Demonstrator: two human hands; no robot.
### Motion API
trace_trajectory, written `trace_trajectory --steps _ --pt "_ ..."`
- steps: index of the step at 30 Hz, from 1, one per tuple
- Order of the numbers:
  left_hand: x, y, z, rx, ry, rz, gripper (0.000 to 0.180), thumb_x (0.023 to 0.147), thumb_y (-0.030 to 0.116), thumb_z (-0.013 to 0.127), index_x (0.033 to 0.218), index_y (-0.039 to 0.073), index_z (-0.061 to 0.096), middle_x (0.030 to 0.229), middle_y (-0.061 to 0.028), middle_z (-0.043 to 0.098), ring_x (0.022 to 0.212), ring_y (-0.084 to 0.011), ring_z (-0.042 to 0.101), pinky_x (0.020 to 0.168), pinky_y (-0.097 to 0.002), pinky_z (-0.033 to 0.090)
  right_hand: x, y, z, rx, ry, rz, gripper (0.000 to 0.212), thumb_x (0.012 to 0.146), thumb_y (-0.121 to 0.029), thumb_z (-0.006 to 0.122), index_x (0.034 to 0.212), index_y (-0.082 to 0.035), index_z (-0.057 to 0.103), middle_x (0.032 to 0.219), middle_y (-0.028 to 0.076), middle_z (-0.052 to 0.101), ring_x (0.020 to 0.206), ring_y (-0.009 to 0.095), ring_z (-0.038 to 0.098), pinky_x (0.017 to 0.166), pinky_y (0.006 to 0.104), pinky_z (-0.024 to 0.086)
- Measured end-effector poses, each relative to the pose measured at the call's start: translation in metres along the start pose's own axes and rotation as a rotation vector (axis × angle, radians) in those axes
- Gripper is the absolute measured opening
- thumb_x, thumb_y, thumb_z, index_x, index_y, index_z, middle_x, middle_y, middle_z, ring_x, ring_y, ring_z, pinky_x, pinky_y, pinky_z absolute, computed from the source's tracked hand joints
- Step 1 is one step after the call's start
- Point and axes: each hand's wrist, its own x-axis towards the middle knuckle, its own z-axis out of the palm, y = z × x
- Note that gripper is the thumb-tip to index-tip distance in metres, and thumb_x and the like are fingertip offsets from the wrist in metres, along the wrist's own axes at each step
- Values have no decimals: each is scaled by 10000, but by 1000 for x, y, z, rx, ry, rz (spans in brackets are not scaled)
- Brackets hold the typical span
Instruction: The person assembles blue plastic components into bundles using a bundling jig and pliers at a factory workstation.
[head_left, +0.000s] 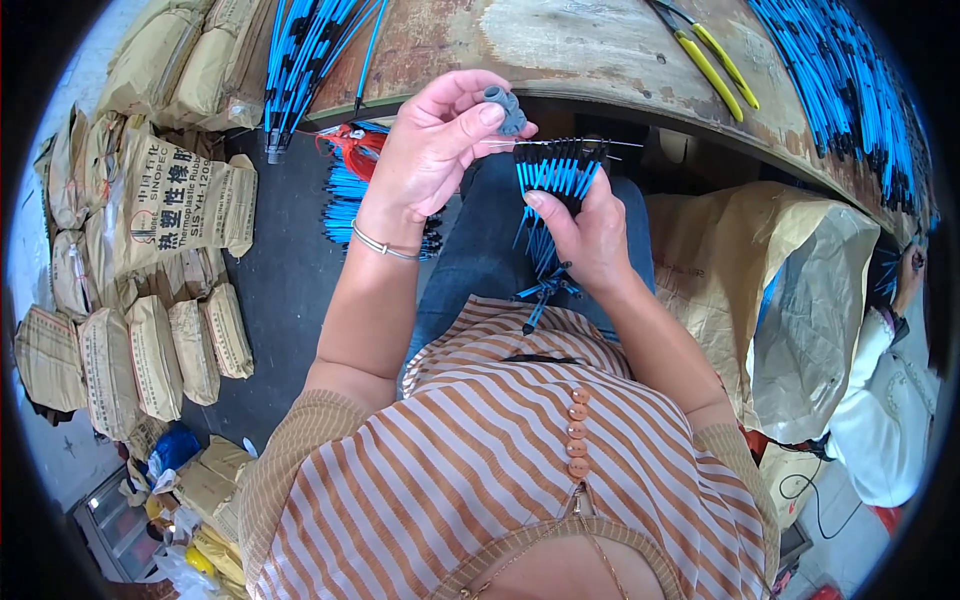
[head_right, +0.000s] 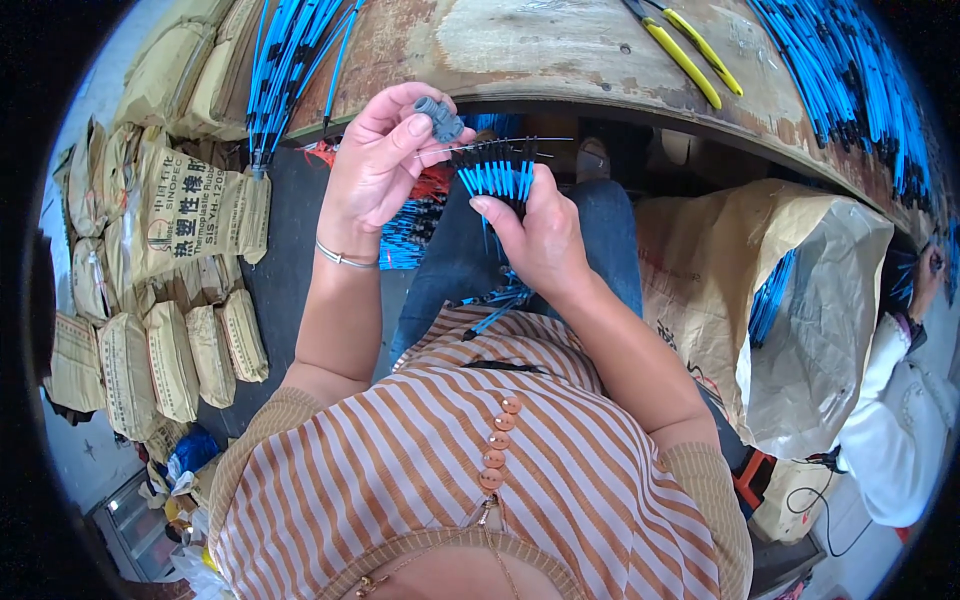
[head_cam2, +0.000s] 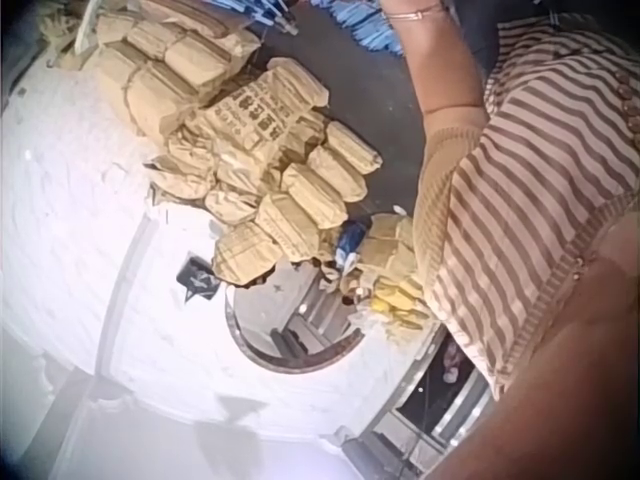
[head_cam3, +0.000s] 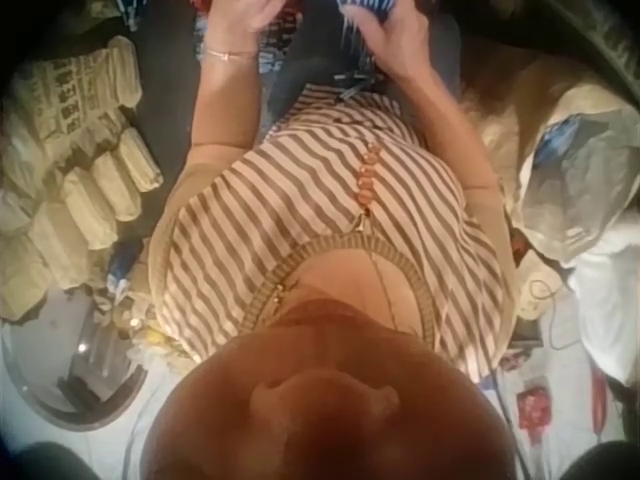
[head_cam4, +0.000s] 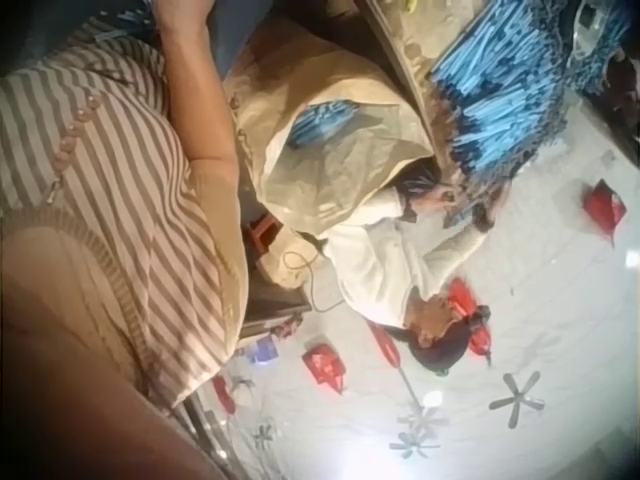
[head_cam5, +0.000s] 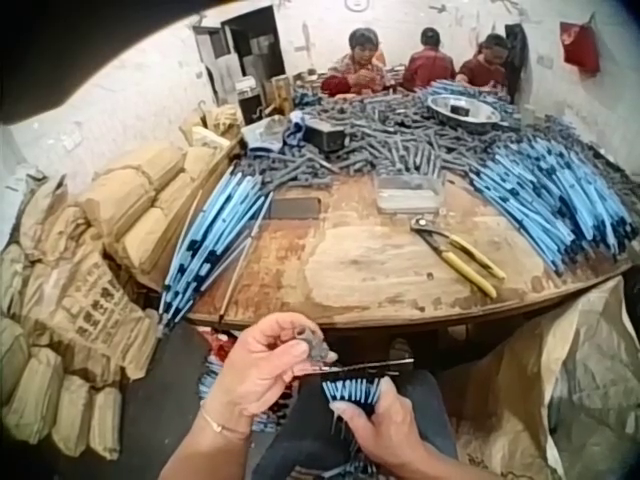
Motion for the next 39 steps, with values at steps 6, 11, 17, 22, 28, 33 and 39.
trace_trajectory --steps 6,11,17,22,28,33,39 --pt "-1 5 -1 76 19 -57 243 840 74 599 1072 8 572 921 -77 630 825 -163 630 713 -270 535 1 1 0 -5 1 2 302 788 -188 679 982 -17 522 800 92 645 701 159 610 665 289 478" --pt "0 7 1 94 10 -71 255 839 66 600 1084 2 578 905 -60 628 804 -107 607 707 -244 521 1 0 0 0 6 10 292 787 -189 680 968 -18 526 796 88 646 698 148 606 661 286 478" --pt "-3 1 -4 28 20 -68 351 841 31 565 1183 -16 505 1077 -130 592 924 -155 593 763 -289 508 4 -1 1 2 32 42 292 776 -186 692 948 -13 534 789 82 648 689 141 603 656 285 479" --pt "-18 -1 14 513 13 103 506 775 -14 626 1253 4 461 1056 -64 544 878 -114 564 768 -248 480 6 -1 1 -16 51 86 290 759 -176 709 941 -16 549 798 72 654 701 125 604 667 281 484" --pt "-23 -1 24 900 91 263 577 718 73 711 1238 -7 475 1037 -62 497 787 -108 538 722 -227 460 5 1 3 34 58 77 328 715 -149 752 961 -37 566 830 48 663 729 90 598 683 261 486" --pt "-24 2 29 930 101 221 575 735 -17 676 1266 12 459 953 2 467 728 -40 494 644 -168 440 3 -2 1 39 45 90 367 692 -146 773 979 -43 570 842 36 664 733 75 591 686 253 485" --pt "-25 2 27 840 114 201 501 750 -22 661 1223 1 497 922 10 485 710 -34 496 611 -165 438 1 -3 0 69 46 44 384 690 -149 775 994 -35 569 841 35 663 736 73 589 695 250 485"
